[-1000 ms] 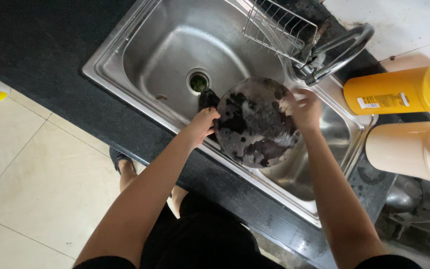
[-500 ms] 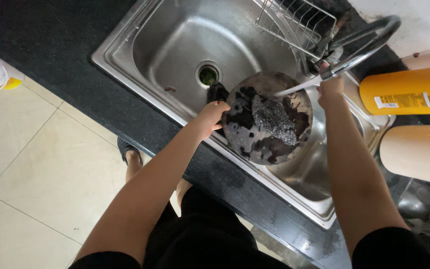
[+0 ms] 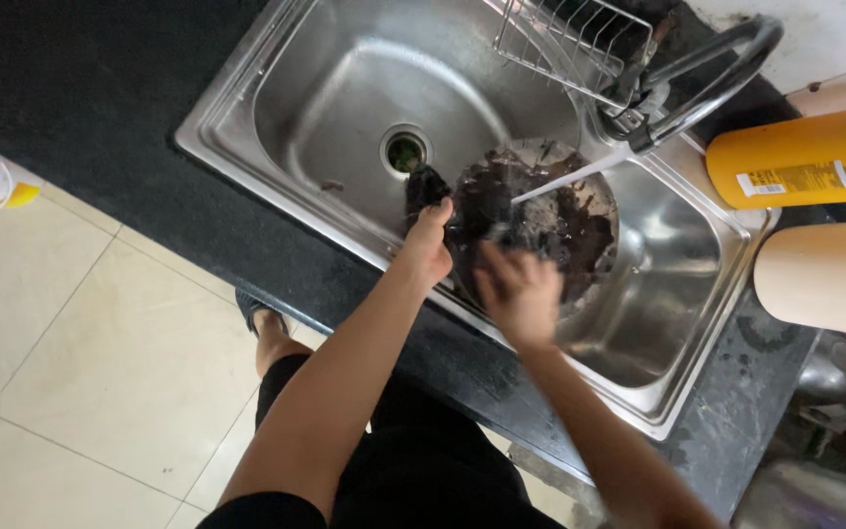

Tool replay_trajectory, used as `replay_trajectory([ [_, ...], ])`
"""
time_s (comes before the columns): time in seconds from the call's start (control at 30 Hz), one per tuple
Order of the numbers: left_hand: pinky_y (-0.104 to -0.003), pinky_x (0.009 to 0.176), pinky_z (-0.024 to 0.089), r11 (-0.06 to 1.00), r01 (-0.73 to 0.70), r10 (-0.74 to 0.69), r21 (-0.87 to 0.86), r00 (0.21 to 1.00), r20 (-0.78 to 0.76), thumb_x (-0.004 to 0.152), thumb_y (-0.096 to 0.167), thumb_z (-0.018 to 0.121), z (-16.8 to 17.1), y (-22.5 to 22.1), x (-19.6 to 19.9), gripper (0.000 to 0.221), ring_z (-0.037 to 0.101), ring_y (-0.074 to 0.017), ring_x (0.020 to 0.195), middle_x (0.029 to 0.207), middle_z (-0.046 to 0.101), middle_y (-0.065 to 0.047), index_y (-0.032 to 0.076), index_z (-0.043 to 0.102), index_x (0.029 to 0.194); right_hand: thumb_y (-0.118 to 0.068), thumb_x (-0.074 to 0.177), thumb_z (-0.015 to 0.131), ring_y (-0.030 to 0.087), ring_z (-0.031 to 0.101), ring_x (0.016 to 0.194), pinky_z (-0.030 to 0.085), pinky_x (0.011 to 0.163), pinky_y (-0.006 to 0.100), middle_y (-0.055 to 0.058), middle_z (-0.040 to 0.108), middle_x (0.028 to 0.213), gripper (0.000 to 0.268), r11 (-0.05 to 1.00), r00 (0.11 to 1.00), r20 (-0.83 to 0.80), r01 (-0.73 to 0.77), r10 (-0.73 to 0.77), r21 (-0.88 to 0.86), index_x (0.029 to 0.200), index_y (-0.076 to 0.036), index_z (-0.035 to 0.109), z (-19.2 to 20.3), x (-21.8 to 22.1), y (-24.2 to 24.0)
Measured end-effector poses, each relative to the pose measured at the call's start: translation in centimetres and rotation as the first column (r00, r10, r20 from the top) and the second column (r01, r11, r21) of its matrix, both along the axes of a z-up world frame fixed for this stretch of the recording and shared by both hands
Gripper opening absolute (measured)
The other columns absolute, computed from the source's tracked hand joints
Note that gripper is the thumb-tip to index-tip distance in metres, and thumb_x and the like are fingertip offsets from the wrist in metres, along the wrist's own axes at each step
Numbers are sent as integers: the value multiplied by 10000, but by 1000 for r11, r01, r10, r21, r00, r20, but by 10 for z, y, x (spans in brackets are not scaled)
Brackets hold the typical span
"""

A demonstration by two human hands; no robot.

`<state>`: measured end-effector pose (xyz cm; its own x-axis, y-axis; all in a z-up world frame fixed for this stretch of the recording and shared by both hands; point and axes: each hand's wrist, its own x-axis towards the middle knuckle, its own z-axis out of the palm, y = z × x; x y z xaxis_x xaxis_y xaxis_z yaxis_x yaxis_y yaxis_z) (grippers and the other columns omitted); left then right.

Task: The person washes a large pot, its lid, a large knife, and a small round wooden board in a kitchen sink, then puts the pot in a cupboard and places a large metal bowl on a counter.

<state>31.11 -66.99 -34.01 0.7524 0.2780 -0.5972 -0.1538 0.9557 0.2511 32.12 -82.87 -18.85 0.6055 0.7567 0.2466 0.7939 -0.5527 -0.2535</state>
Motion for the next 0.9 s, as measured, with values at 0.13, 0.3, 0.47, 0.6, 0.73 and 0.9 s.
replay_trajectory([
  [0.13,-488,1076,476,987,24,-20,-161,999,30,967,256,633,-14,-11,5,364,581,-291,1207,1284,618,-90,118,556,1295,-225,955,716,309,570,966,403,862,476,70,622,1018,234,990,986,116,110,-120,92,1188,-240,694,-48,35,71],
  [0.3,-497,1080,477,969,-55,85,-240,990,115,949,184,659,-13,-14,2,215,604,-284,1192,1221,659,-32,146,604,1153,-122,978,640,447,537,1166,402,983,567,238,620,1225,384,957,935,204,283,-291,67,1356,-56,638,-17,106,28],
  [0.47,-454,1114,451,991,-35,44,-130,997,60,1004,248,618,-16,-19,9,311,581,-256,1248,1315,650,-53,85,635,1268,12,889,574,471,544,1338,372,1166,571,204,640,1312,482,973,973,166,127,-160,192,1365,-43,629,-42,45,57],
  [0.6,-492,1080,444,945,-22,47,-327,997,69,979,276,607,-18,-18,15,329,573,-295,1229,1323,633,-77,100,606,1257,-12,938,616,461,554,1249,414,1120,575,239,628,1304,420,967,993,60,88,-106,239,1358,-4,643,-29,106,73],
  [0.73,-472,1159,387,982,-56,34,-181,992,-125,1002,259,626,-14,-19,8,360,525,-257,1307,1395,578,-59,103,581,1324,11,1054,572,436,549,1277,449,1081,553,262,591,1327,351,920,966,217,45,-139,389,1404,29,598,-13,80,14],
  [0.9,-504,1156,399,979,-79,64,-190,995,-82,998,223,630,-25,-28,12,344,507,-288,1306,1350,583,-72,91,581,1313,-16,974,607,424,568,1225,450,1074,516,206,630,1262,355,961,993,113,-6,-26,276,1325,-3,658,-58,58,82],
])
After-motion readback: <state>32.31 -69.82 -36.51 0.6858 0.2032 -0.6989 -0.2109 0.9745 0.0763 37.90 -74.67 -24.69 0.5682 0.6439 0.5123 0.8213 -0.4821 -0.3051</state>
